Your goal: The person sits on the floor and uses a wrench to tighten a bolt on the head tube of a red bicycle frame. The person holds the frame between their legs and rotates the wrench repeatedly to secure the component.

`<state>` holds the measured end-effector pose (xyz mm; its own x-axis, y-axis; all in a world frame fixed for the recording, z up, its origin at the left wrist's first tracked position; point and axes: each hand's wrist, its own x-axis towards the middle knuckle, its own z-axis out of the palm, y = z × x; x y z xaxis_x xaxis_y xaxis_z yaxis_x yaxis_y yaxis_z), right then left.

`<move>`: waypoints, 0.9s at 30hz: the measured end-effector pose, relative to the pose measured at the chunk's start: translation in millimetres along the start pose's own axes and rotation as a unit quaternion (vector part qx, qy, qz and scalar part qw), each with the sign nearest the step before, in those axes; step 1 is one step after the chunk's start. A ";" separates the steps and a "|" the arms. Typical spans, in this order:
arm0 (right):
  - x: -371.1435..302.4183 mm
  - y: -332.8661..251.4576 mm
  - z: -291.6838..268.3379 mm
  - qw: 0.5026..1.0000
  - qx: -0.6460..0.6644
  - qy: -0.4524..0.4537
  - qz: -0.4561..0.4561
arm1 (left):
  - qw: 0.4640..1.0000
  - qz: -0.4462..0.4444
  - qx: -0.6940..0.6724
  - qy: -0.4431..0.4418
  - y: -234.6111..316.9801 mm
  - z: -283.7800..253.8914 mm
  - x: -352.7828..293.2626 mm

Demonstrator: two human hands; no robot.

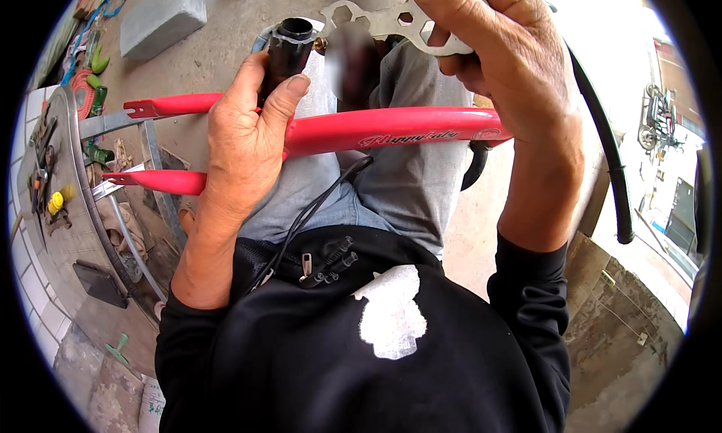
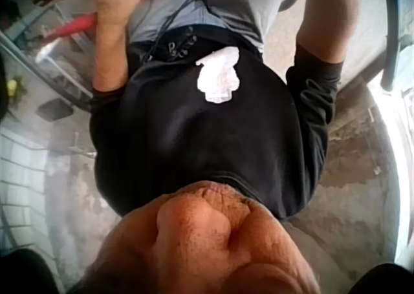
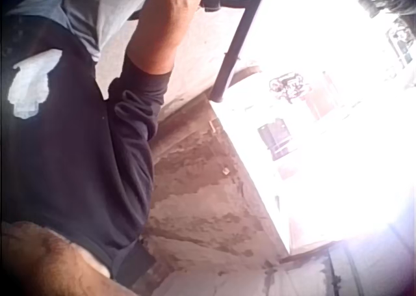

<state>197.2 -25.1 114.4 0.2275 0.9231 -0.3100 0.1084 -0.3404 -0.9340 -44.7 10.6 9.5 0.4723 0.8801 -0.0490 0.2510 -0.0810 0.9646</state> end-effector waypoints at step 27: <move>-31.9 22.6 15.4 0.985 -0.134 -0.012 -0.112 | 1.000 0.011 -0.001 0.013 0.6 2.9 1.7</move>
<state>177.4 -59.4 100.4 0.1466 0.9832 -0.1092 0.4049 -0.1604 -0.9002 -41.4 10.6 9.3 0.4560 0.8897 -0.0213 0.2394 -0.0996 0.9658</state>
